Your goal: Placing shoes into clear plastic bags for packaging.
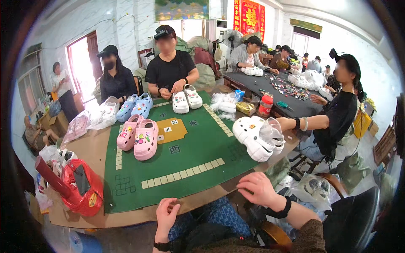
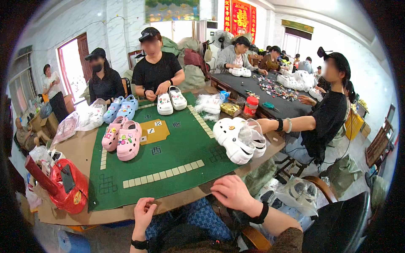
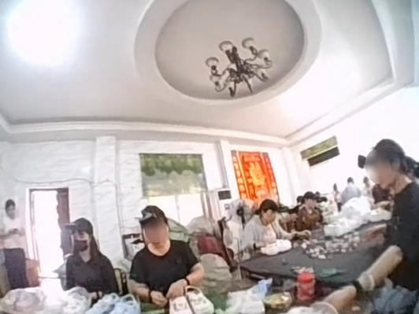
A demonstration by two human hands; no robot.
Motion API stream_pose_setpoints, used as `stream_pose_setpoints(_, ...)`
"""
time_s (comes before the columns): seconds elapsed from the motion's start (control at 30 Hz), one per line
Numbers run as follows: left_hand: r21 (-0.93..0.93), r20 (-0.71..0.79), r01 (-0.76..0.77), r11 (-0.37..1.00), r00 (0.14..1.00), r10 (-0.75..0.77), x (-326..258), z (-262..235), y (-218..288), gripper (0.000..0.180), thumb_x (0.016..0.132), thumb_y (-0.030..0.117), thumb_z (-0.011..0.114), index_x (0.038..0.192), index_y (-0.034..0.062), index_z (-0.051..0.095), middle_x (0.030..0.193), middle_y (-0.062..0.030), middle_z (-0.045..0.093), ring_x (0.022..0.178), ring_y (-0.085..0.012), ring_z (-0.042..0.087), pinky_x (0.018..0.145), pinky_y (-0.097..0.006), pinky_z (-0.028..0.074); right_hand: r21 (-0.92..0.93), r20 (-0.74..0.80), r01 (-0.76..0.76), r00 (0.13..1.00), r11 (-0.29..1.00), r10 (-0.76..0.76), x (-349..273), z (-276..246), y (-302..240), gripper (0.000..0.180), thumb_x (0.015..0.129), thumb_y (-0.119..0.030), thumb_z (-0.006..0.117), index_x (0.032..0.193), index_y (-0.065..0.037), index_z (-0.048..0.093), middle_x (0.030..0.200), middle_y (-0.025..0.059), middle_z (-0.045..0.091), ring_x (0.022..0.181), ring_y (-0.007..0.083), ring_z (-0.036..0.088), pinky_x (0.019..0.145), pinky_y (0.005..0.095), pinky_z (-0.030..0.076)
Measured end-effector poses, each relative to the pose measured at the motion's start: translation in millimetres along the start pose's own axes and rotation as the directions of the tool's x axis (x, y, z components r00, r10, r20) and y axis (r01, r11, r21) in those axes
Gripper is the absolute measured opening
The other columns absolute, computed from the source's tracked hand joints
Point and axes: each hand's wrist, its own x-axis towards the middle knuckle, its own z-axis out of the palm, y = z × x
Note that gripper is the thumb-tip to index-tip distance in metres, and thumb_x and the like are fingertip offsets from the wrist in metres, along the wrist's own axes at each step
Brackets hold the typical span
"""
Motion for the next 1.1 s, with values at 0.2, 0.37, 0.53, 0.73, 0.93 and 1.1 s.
stream_pose_setpoints(0.2, -0.007, -0.010, 0.022, 1.000, 1.000, -0.022, 0, -1, 2, 0.022, 0.083, 0.005, 0.073, 0.105, 0.0024, 0.069, 0.104, -0.0067, 0.063, 0.073, -0.0110, 0.062, 0.059, -0.022, 0.048, -0.173, -0.132, -0.208, 0.974, 0.963, 0.187, 8, -1, 39, 0.030, 0.073, -0.015, 0.079, 0.101, -0.011, 0.067, 0.112, 0.0100, 0.060, 0.104, 0.0341, 0.058, 0.089, 0.0447, 0.047)
stream_pose_setpoints(0.37, -0.005, -0.015, 0.012, 1.000, 1.000, -0.012, -1, -1, 2, 0.022, 0.083, 0.006, 0.074, 0.104, 0.0022, 0.069, 0.103, -0.0067, 0.064, 0.072, -0.0110, 0.062, 0.058, -0.023, 0.048, -0.172, -0.162, -0.270, 0.956, 0.947, 0.243, -7, -1, 82, 0.038, 0.074, -0.019, 0.079, 0.107, -0.009, 0.064, 0.113, 0.0121, 0.058, 0.108, 0.0350, 0.055, 0.089, 0.0444, 0.046)
stream_pose_setpoints(0.53, 0.035, -0.002, -0.011, 0.999, 1.000, 0.011, -1, -1, 6, 0.021, 0.083, 0.007, 0.074, 0.103, 0.0017, 0.069, 0.102, -0.0062, 0.064, 0.071, -0.0113, 0.061, 0.059, -0.023, 0.049, -0.123, -0.241, -0.510, 0.847, 0.851, 0.474, -14, -1, 126, 0.062, 0.071, -0.024, 0.084, 0.120, -0.001, 0.054, 0.115, 0.0175, 0.057, 0.112, 0.0390, 0.053, 0.094, 0.0448, 0.045)
stream_pose_setpoints(0.73, 0.038, 0.008, 0.001, 0.999, 1.000, -0.001, -1, 1, 6, 0.022, 0.083, 0.008, 0.075, 0.104, 0.0022, 0.069, 0.101, -0.0061, 0.064, 0.071, -0.0118, 0.061, 0.060, -0.023, 0.050, -0.237, 0.035, -0.577, 0.799, 0.781, 0.601, -5, 3, 174, 0.090, 0.067, -0.042, 0.084, 0.137, 0.000, 0.046, 0.124, 0.0201, 0.063, 0.113, 0.0375, 0.059, 0.100, 0.0462, 0.042)
stream_pose_setpoints(0.93, 0.068, -0.008, -0.026, 0.997, 1.000, 0.026, 0, 2, 7, 0.022, 0.083, 0.008, 0.075, 0.103, 0.0032, 0.069, 0.101, -0.0059, 0.064, 0.071, -0.0123, 0.062, 0.061, -0.024, 0.051, -0.361, 0.079, -0.558, 0.780, 0.748, 0.620, 15, 4, 186, 0.057, 0.064, -0.047, 0.084, 0.097, -0.003, 0.070, 0.084, 0.0158, 0.072, 0.086, 0.0388, 0.067, 0.083, 0.0466, 0.051)
stream_pose_setpoints(1.1, 0.085, 0.006, -0.022, 0.996, 1.000, 0.022, 0, -2, 9, 0.022, 0.083, 0.008, 0.074, 0.104, 0.0035, 0.069, 0.101, -0.0057, 0.064, 0.072, -0.0124, 0.063, 0.062, -0.025, 0.051, -0.110, 0.057, -0.680, 0.724, 0.725, 0.687, 30, 31, 176, 0.041, 0.072, -0.041, 0.079, 0.075, -0.001, 0.067, 0.073, 0.0176, 0.068, 0.073, 0.0357, 0.067, 0.066, 0.0451, 0.052)
